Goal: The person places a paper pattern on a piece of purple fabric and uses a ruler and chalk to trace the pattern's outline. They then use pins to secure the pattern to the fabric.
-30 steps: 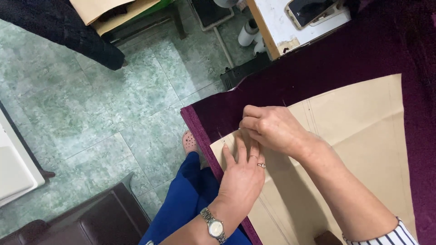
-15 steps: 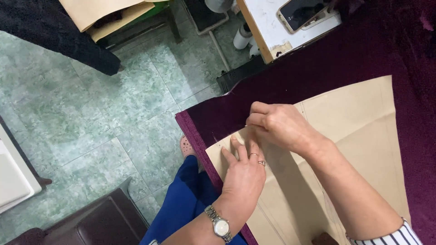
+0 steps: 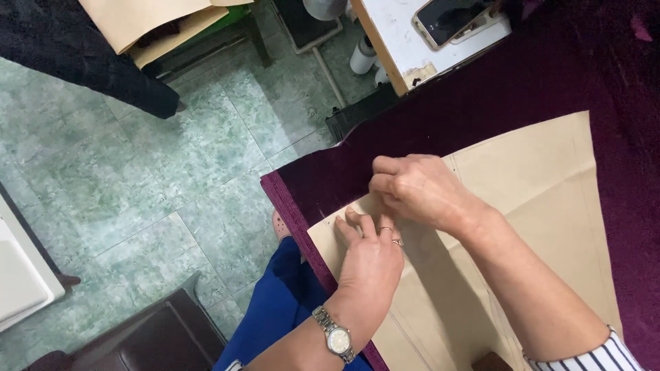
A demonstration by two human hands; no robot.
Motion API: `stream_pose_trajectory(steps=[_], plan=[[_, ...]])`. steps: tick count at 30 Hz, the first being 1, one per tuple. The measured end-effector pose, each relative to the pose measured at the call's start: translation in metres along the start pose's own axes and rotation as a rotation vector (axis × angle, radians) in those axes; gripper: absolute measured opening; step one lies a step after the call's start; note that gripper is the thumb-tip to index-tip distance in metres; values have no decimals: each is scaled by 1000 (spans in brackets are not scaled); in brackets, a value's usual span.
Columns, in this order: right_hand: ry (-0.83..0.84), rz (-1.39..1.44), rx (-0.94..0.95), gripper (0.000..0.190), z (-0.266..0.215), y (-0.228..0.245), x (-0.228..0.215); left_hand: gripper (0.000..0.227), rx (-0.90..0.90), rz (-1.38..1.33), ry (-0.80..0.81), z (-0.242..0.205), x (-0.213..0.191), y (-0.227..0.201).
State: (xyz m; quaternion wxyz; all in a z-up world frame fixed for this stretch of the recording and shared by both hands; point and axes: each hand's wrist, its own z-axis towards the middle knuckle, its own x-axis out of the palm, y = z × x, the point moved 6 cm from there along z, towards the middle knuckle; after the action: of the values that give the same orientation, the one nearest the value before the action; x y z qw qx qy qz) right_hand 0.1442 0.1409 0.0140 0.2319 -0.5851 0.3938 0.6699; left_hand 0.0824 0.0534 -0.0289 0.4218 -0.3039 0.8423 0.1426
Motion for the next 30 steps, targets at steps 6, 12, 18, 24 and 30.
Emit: stream_pose_trajectory(steps=[6, 12, 18, 24, 30], plan=[[79, 92, 159, 11, -9, -20, -4, 54, 20, 42, 26, 2, -2, 0], [44, 70, 107, 10, -6, -16, 2, 49, 26, 23, 49, 5, -4, -1], [-15, 5, 60, 19, -8, -18, 1, 53, 36, 56, 55, 6, -4, -1], [124, 89, 259, 6, -26, -46, -16, 60, -63, 126, -113, 7, -6, 1], [15, 154, 295, 13, -27, -46, -29, 62, -32, 31, -293, 10, -25, -19]])
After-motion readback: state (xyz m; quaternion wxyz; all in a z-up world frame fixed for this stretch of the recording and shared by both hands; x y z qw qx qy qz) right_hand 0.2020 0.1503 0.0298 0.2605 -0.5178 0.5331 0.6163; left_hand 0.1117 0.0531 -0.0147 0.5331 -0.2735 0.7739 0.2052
